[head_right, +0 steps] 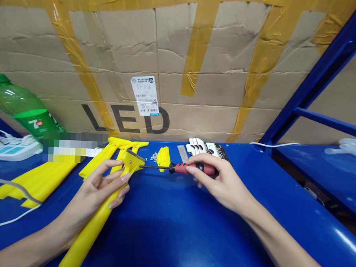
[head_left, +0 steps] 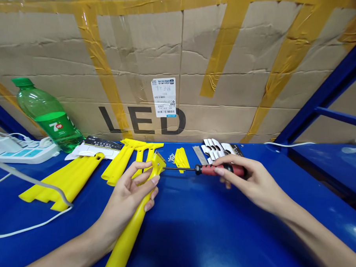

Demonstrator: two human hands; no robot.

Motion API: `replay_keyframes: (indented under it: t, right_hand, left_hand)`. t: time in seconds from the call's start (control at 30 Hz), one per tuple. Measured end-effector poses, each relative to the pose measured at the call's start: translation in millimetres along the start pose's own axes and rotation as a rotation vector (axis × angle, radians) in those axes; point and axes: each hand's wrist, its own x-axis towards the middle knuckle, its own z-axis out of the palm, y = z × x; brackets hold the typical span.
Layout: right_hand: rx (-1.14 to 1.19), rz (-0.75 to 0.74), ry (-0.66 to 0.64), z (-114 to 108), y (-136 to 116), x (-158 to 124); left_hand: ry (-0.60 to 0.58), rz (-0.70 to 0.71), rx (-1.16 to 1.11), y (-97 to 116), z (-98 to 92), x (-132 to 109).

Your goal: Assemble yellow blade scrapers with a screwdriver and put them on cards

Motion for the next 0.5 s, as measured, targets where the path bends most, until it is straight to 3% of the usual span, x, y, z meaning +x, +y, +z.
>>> replay_keyframes:
  t: [0.13,0.27,0.37,0.5]
  right_hand:
    - [0.091,0.187,0.005,4.2,-1.3,-1.5]
    - [0.022,-0.022,-0.039,-3.3,-0.8,-0.9]
    - [-0.045,-0.136,-0.002,-3.5,0.1,-0.1]
    - [0.046,0.065,-0.009,6.3,-2.5,-1.1]
  left_hand:
    - [-0.049,-0.014,0.023,-1.3,-1.4,-1.5]
    - [-0.023,-0.009,0.011,-1.4,-2.2,1.2]
    - [0.007,0.008,-0.001,-0.5,-2.0,3.2]
    - [0.013,0.033,0.003,0.5,-1.2,2.7]
